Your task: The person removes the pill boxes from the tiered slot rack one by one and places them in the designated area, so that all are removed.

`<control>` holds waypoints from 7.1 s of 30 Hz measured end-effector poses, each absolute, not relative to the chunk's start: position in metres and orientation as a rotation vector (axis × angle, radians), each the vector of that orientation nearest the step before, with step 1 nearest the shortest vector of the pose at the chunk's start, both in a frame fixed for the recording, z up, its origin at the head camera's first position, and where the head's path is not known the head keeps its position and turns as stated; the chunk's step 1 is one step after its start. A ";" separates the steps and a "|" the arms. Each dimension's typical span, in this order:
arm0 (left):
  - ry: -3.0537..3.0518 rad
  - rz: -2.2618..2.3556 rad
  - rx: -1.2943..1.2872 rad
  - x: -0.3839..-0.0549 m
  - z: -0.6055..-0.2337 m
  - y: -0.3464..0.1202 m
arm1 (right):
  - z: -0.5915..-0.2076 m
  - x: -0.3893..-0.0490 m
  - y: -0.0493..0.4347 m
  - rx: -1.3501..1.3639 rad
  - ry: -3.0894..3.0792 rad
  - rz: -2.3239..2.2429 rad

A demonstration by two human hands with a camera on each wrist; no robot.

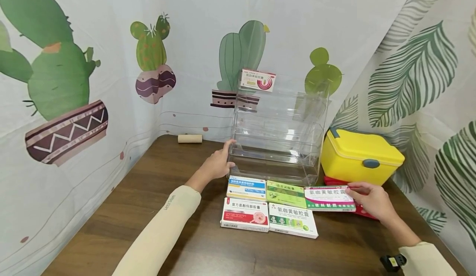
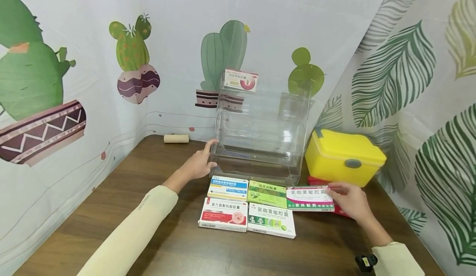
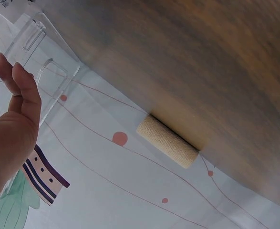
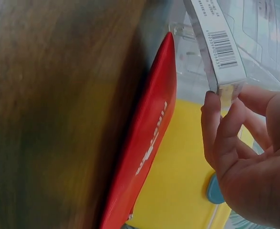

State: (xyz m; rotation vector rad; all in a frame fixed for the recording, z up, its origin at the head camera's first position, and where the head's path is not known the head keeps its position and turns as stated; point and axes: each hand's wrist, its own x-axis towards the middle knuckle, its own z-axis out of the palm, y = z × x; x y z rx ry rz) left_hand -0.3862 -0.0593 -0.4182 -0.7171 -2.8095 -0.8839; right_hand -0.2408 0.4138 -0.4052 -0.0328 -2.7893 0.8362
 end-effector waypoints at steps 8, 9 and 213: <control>-2.812 -0.886 -0.719 -0.387 -0.419 -0.059 | -0.408 -0.243 0.408 -0.043 -2.808 0.853; -2.811 -0.892 -0.719 -0.387 -0.419 -0.059 | -0.408 -0.243 0.407 -0.039 -2.810 0.867; -2.745 -0.992 -0.749 -0.388 -0.418 -0.061 | -0.256 -0.450 0.206 0.046 -1.914 1.356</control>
